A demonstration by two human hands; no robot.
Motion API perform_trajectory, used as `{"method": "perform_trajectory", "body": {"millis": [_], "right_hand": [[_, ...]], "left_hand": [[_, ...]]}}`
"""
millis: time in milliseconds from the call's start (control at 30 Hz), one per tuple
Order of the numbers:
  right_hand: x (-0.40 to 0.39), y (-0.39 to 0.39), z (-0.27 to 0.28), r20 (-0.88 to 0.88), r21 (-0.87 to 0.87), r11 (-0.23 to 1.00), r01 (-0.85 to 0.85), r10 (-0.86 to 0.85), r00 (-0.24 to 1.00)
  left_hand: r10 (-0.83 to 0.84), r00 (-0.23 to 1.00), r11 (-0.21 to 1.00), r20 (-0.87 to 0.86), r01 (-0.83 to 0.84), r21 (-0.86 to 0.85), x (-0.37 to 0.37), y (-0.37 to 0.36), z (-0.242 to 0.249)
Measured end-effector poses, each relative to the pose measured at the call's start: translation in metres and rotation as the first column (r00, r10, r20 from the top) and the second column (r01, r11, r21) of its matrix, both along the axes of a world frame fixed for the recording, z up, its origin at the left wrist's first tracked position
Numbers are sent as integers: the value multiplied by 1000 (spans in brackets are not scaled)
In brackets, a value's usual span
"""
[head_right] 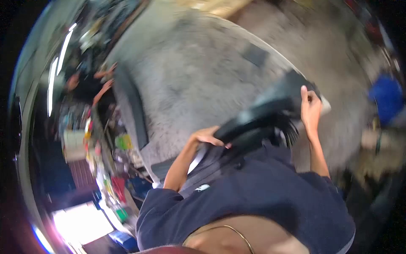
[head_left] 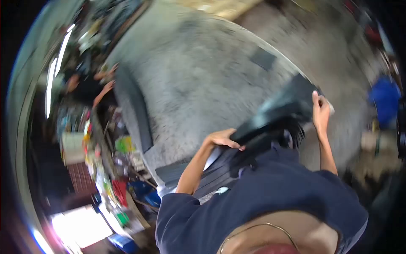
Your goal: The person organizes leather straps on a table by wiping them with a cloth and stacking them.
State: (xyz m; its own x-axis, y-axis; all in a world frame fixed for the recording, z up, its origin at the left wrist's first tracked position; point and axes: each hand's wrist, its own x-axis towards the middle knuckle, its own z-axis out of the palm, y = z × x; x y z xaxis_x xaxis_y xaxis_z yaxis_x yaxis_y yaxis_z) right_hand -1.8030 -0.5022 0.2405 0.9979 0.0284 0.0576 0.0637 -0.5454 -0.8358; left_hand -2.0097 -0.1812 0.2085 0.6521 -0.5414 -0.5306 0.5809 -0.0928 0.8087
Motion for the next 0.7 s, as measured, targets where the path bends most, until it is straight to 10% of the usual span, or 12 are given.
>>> {"method": "perform_trajectory", "body": {"millis": [33, 100, 167, 300, 500, 700], "right_hand": [[-13, -36, -33, -262, 50, 993, 105, -89, 961], [-52, -64, -50, -917, 283, 920, 273, 175, 359], [-94, -51, -64, -754, 570, 569, 592, 649, 102], [-107, -5, -99, -632, 556, 20, 831, 660, 407], [-101, 11, -70, -847, 462, 169, 871, 377, 375], [-111, -10, -34, -734, 659, 46, 750, 255, 629]], "left_hand": [[-30, 998, 996, 59, 35, -84, 2, 0, -6], [-29, 997, 993, 71, 37, -115, 5, -2, -4], [-25, 997, 990, 67, 34, -139, 4, -7, -4], [-88, 991, 988, 101, 99, -115, -2, -16, -5], [-105, 966, 984, 236, 67, 165, -25, -30, -26], [-268, 927, 941, 262, 194, 276, -29, -77, 21]]}}
